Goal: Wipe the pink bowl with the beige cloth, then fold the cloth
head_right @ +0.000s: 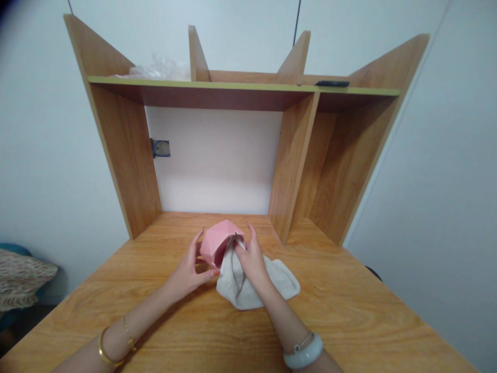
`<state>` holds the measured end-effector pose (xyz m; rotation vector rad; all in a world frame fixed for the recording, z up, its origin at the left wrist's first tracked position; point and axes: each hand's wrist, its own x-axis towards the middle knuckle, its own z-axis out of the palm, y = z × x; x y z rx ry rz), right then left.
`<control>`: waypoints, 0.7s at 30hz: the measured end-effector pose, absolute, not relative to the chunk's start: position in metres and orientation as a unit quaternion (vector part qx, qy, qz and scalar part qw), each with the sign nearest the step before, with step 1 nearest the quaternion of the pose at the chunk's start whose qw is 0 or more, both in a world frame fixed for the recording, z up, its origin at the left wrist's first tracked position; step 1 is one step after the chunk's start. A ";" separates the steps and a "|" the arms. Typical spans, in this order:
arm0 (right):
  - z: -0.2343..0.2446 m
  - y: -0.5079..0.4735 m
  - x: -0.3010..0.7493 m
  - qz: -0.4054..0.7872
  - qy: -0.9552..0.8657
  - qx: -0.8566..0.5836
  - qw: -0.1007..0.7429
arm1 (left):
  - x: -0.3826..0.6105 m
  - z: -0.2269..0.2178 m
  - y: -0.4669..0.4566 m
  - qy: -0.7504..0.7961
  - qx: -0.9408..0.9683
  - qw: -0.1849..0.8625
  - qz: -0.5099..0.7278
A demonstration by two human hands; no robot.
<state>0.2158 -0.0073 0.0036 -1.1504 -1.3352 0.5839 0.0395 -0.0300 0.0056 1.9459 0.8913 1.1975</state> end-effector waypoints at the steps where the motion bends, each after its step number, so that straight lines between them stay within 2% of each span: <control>1: 0.000 -0.004 0.216 0.259 -0.572 -0.492 0.603 | 0.041 0.004 -0.030 0.335 0.742 0.353 0.460; 5: -0.013 0.006 0.215 0.293 -0.553 -0.470 0.622 | 0.044 0.001 -0.031 0.297 0.732 0.400 0.464; 14: -0.019 0.007 0.206 0.342 -0.529 -0.446 0.635 | 0.044 0.001 -0.033 0.327 0.748 0.333 0.472; 21: -0.018 0.004 0.202 0.323 -0.528 -0.479 0.622 | 0.045 0.005 -0.037 0.353 0.754 0.292 0.471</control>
